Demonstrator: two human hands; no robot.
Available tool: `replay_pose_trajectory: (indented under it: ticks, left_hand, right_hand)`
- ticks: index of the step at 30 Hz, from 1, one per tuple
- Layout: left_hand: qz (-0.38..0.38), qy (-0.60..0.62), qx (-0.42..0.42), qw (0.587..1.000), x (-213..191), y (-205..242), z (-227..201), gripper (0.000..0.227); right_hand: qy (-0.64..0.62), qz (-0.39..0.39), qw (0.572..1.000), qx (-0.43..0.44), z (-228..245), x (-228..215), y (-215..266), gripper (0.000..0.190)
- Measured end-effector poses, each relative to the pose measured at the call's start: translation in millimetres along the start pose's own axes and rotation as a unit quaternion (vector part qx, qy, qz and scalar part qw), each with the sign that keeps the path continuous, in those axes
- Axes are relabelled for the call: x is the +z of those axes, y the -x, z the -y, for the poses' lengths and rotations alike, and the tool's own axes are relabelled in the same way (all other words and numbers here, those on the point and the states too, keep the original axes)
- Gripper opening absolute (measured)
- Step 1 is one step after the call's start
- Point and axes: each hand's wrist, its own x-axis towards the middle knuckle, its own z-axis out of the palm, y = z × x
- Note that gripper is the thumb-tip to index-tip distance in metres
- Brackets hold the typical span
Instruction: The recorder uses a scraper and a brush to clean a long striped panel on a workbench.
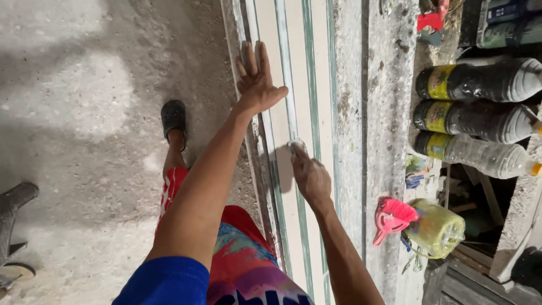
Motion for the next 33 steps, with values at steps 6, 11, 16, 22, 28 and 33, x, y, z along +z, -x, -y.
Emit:
replay_pose_trajectory:
  ticks: [6, 11, 16, 22, 28, 33]
  left_hand:
    - [0.004, 0.052, 0.005, 0.999, 3, -2, 9, 0.122]
    - [-0.026, 0.037, 0.027, 0.999, 17, -7, 17, 0.125]
    - [0.001, 0.028, 0.008, 1.0, 9, -2, 13, 0.119]
    - [-0.014, 0.04, 0.033, 0.999, 13, -8, 18, 0.119]
    - [-0.021, 0.041, 0.029, 0.998, 8, -5, 14, 0.11]
    - [-0.005, 0.041, 0.025, 0.999, 19, -9, 23, 0.108]
  right_hand:
    - [-0.022, 0.046, 0.997, 0.062, -69, 63, 117, 0.05]
    - [-0.01, 0.075, 0.994, 0.083, -24, 31, 55, 0.051]
    - [0.02, -0.067, 0.994, -0.081, -33, 49, 24, 0.044]
    - [-0.033, -0.003, 0.999, 0.033, -73, 68, 113, 0.046]
    - [-0.019, 0.021, 0.999, -0.041, -12, 3, -40, 0.045]
    - [-0.072, 0.008, 0.997, -0.009, 45, -53, -92, 0.046]
